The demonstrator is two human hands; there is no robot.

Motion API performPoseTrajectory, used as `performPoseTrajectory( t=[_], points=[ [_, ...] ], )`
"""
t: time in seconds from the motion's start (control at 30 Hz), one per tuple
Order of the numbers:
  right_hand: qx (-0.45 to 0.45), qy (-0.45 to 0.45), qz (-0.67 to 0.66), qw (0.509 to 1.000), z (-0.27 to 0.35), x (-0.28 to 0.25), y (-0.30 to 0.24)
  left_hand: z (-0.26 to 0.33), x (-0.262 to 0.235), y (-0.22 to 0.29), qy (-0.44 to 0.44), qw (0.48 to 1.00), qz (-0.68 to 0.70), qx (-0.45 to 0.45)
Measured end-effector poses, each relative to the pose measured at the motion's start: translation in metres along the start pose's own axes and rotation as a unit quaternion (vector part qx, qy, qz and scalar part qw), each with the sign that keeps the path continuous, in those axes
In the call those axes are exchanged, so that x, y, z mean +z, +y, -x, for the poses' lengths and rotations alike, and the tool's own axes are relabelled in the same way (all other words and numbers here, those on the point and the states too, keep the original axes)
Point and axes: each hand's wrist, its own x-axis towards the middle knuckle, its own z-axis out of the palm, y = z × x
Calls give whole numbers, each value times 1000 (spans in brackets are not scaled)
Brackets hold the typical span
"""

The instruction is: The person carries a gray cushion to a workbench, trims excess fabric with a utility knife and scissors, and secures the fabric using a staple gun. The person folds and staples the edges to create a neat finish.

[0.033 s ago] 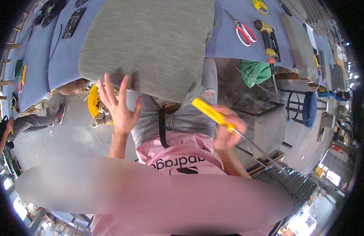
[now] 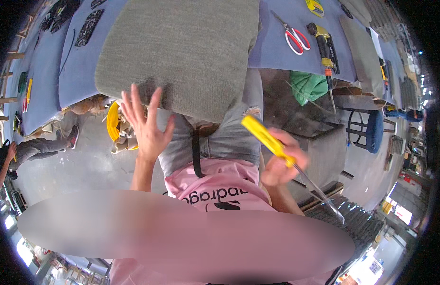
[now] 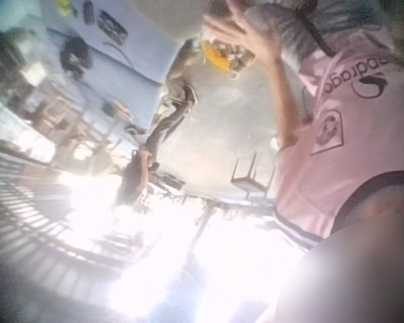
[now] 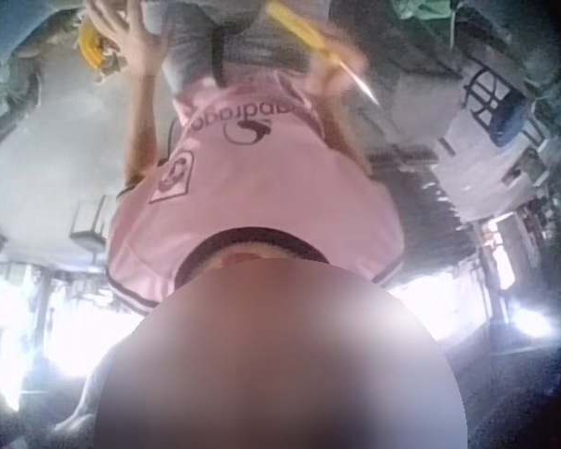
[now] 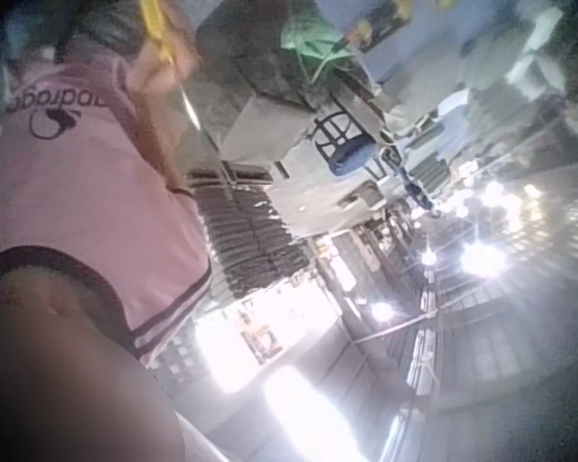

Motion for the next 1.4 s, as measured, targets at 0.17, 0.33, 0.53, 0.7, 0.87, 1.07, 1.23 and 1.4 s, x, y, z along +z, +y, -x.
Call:
performPoseTrajectory(
  t=[0.17, 0.33, 0.53, 0.7, 0.87, 1.07, 1.23, 1.4],
  points=[
    [69, -238, 136, 959, 5, -2, 8, -15, 26, 21, -44, 999, -26, -7],
    [151, 32, -11, 988, 13, -13, 29, -17, 60, 0, 102, 992, -65, 25],
    [238, -28, 345, 907, -68, -80, 59, -42, -3, 5, 92, 993, -69, 25],
    [251, -43, 411, 875, -169, -116, 133, -98, -126, -11, 328, 941, 79, 36],
    [61, -27, 303, 951, -226, -58, 83, -143, -238, 32, 673, 666, 212, -242],
    [-135, -283, 126, 941, -184, 63, -7, -160, -321, 26, 553, 794, -112, 227],
    [121, -466, 144, 864, -119, 130, 21, -235, -298, 124, 283, 912, 2, 297],
    [89, -261, -19, 961, -65, 157, 63, -308, -228, 161, 227, 914, 44, 333]
  ],
)
